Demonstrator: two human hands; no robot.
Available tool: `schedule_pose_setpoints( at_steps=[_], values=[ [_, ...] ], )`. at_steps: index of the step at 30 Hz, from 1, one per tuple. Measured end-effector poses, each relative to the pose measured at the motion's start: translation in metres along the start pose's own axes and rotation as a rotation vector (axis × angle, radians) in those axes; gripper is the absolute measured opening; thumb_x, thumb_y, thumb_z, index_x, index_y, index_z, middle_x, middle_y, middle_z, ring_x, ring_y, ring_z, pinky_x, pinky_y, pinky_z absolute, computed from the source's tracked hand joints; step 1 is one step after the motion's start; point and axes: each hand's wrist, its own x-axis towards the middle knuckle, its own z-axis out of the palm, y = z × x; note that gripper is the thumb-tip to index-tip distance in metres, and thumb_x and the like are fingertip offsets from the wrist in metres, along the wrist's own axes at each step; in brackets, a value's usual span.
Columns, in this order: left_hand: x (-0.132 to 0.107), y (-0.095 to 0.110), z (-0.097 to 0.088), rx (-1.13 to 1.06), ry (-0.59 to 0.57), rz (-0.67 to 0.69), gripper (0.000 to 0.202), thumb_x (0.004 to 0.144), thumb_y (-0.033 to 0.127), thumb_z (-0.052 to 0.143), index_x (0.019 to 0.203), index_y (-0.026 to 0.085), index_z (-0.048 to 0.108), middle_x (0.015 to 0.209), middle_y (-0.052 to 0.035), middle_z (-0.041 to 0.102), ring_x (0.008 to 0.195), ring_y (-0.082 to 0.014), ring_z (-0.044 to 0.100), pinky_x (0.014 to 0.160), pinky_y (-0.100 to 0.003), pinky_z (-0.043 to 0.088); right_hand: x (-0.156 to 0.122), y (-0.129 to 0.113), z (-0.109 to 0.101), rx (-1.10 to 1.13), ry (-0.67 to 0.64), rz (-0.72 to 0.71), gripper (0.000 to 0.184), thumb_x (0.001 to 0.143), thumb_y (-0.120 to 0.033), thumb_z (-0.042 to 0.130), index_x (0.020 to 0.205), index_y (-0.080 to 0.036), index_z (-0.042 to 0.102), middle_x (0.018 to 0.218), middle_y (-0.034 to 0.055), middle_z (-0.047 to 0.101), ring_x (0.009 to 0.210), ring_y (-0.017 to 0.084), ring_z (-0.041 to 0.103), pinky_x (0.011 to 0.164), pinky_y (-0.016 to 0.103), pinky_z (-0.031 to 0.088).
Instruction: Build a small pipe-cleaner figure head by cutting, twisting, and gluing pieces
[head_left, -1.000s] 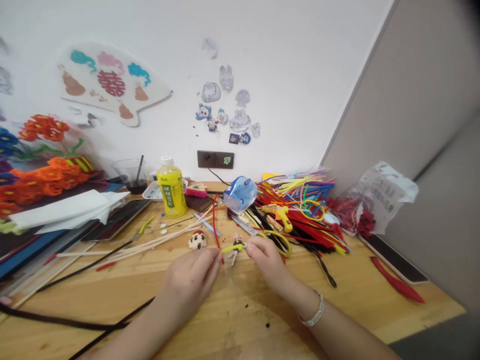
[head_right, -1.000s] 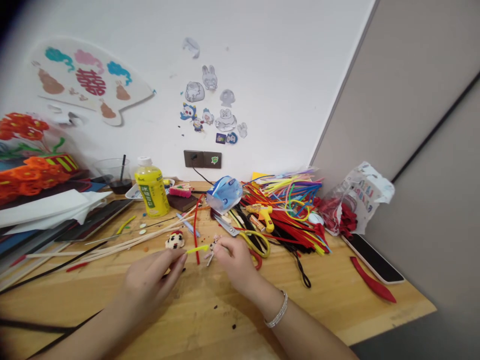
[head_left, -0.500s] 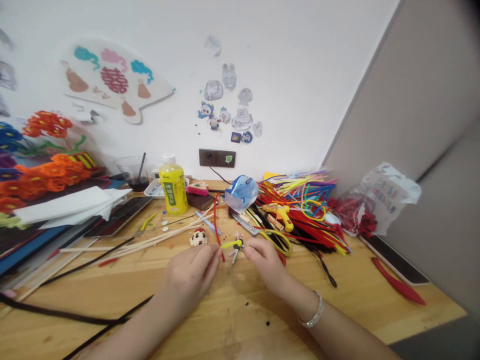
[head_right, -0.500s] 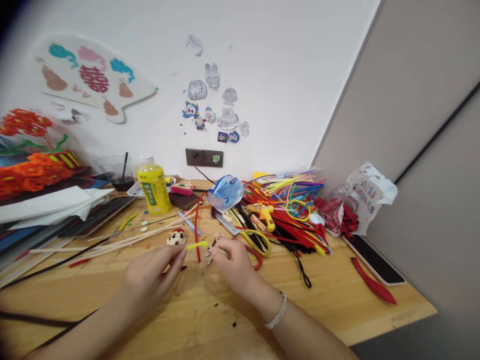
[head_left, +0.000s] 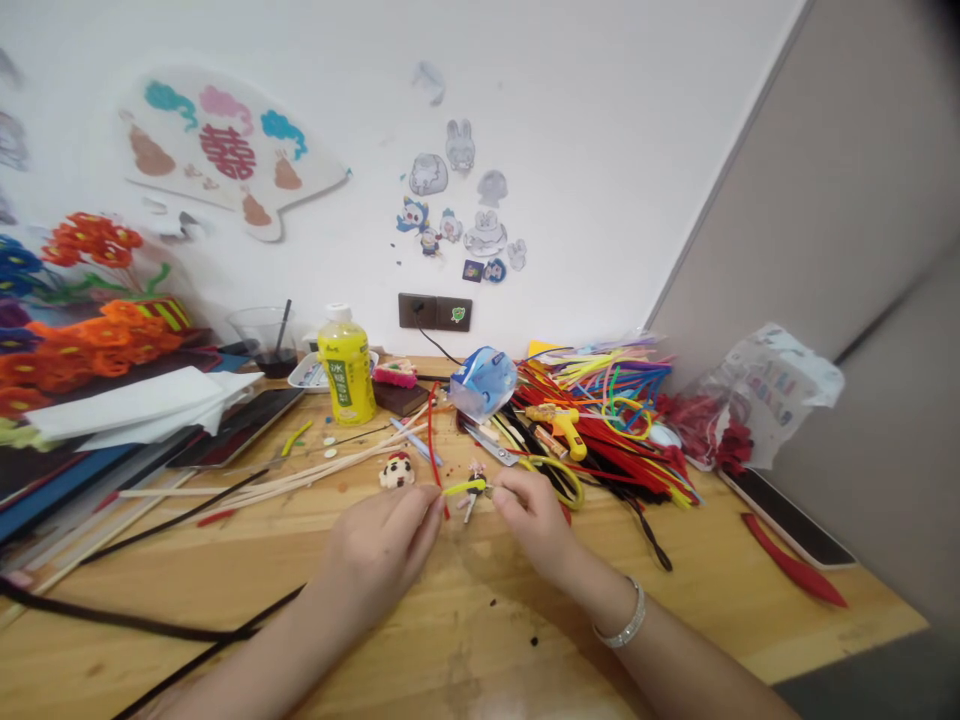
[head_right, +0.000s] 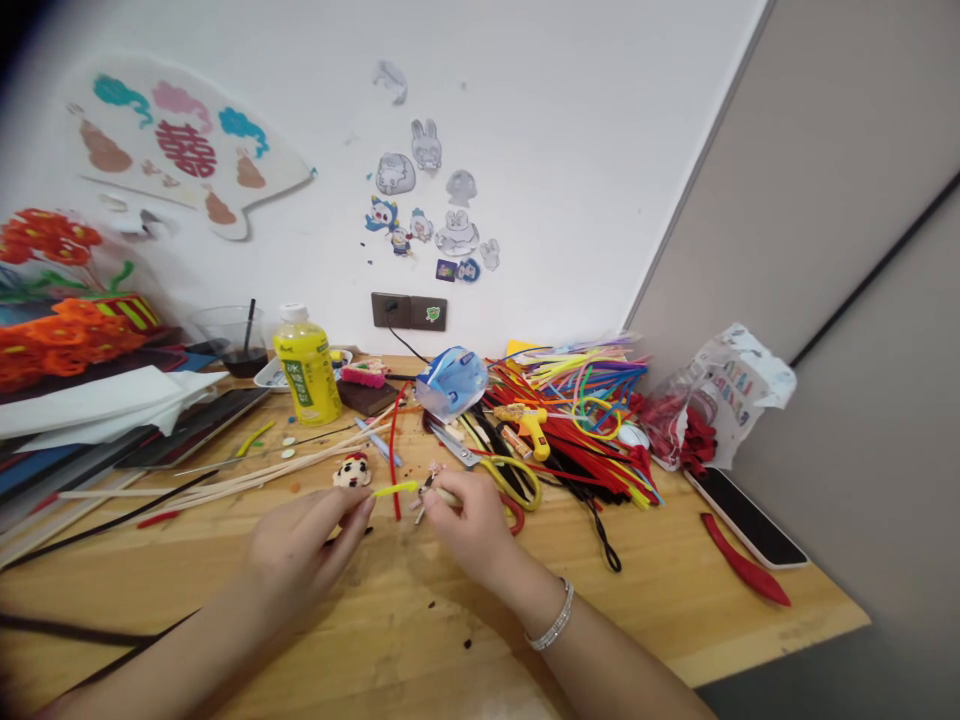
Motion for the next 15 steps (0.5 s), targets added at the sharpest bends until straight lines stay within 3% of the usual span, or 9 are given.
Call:
schedule_pose_setpoints(
  at_steps=[4,10,15],
  values=[
    [0.0014,0.0006,-0.0015,-0.004,0.003,0.024,0.012,0.085,0.018,0.045,0.08,0.016,0.057,0.064,-0.0016,0.065,0.056,-0.0118,0.061,0.054,-0.021,0.045,0.0013,-0.0014,-0.0017,0.055,0.029,0.001,0.028,0.078,-0.023,0.039,0.053,-0.02,0.027,0.053,-0.0054,0.028,0.051,0.009,0.029,0.049,0.023,0.022],
    [0.0025,0.0009,-0.0029,-0.007,-0.006,0.046,0.01,0.085,0.017,0.045,0.082,0.016,0.055,0.066,-0.0026,0.066,0.057,-0.0126,0.061,0.055,-0.022,0.045,0.0014,0.0045,-0.0017,0.069,-0.021,-0.016,0.027,0.079,-0.029,0.041,0.055,-0.019,0.036,0.054,-0.0051,0.033,0.053,0.01,0.033,0.052,0.023,0.025],
    [0.0023,0.0024,-0.004,-0.019,-0.032,0.06,0.01,0.085,0.016,0.046,0.081,0.016,0.055,0.066,-0.0023,0.066,0.056,-0.0128,0.06,0.055,-0.023,0.046,0.0011,0.0017,-0.0038,0.048,-0.033,-0.036,0.027,0.076,-0.028,0.042,0.052,-0.019,0.034,0.051,-0.0056,0.031,0.051,0.009,0.031,0.051,0.023,0.024]
  ],
)
